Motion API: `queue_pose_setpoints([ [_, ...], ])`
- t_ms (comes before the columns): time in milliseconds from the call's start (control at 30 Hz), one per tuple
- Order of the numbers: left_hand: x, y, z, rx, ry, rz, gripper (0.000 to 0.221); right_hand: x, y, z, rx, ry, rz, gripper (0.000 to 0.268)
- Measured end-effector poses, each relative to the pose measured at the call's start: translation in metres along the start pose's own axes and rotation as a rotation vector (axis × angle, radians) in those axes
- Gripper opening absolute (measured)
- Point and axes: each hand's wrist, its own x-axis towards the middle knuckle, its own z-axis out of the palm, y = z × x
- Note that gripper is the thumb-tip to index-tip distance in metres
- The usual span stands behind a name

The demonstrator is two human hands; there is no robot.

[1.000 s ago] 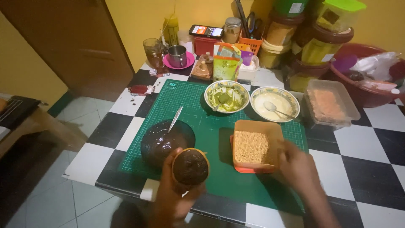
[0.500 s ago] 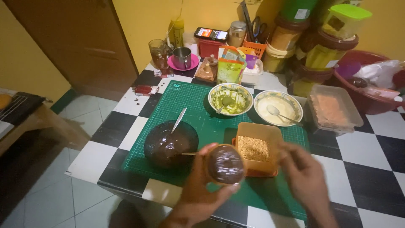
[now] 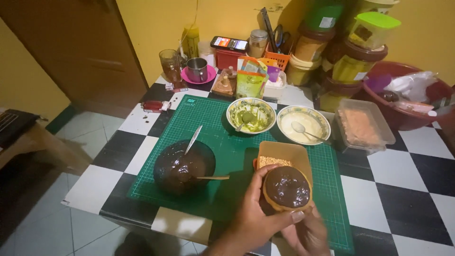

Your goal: Applying chocolate frosting to a donut with a spoon and then dipping it into sprinkles before placing it in a tray.

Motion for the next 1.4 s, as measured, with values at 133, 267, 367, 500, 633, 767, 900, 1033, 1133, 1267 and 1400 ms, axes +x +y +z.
queue_pose_setpoints([
  [133,0.002,0.007,0.000,0.119,0.025,-0.171,0.091,-0.007,0.004,-0.021,0.026,0.006,-0.041,0.063],
  [267,0.000,-0.005,-0.011,0.184,-0.032,-0.134,0.103,0.000,-0.011,-0.023,-0.054,0.051,-0.039,0.058],
  [367,-0.008,-0.019,-0.031,0.200,-0.026,0.079,0.104,0.018,-0.041,-0.030,-0.102,0.005,-0.024,0.058],
  [500,-0.028,-0.031,-0.068,0.316,0.050,0.302,0.076,0.073,-0.079,0.027,-1.122,0.397,0.251,0.062],
  [633,-0.043,-0.046,-0.093,0.490,0.139,0.294,0.060,0.116,-0.071,0.072,-2.128,0.340,0.784,0.055],
  [767,-0.042,-0.077,-0.105,0.456,0.193,0.515,0.046,0.136,-0.042,0.055,-2.476,0.090,0.891,0.052],
  [900,-0.042,-0.086,-0.103,0.500,0.325,0.557,0.036,0.144,-0.024,0.053,-2.634,-0.029,1.072,0.044],
  [1033,-0.043,-0.086,-0.103,0.533,0.397,0.440,0.017,0.144,-0.025,0.065,-2.629,-0.030,1.139,0.045],
  [1133,-0.041,-0.085,-0.104,0.549,0.409,0.458,0.006,0.147,-0.037,0.019,-2.784,-1.398,0.888,0.020],
  [1267,-0.042,-0.089,-0.104,0.511,0.451,0.310,0.007,0.147,-0.034,0.001,-2.785,-0.913,0.913,0.027],
  [1400,-0.041,-0.092,-0.111,0.506,0.396,0.422,0.004,0.146,-0.032,0.004,-2.759,-1.013,0.964,0.027],
])
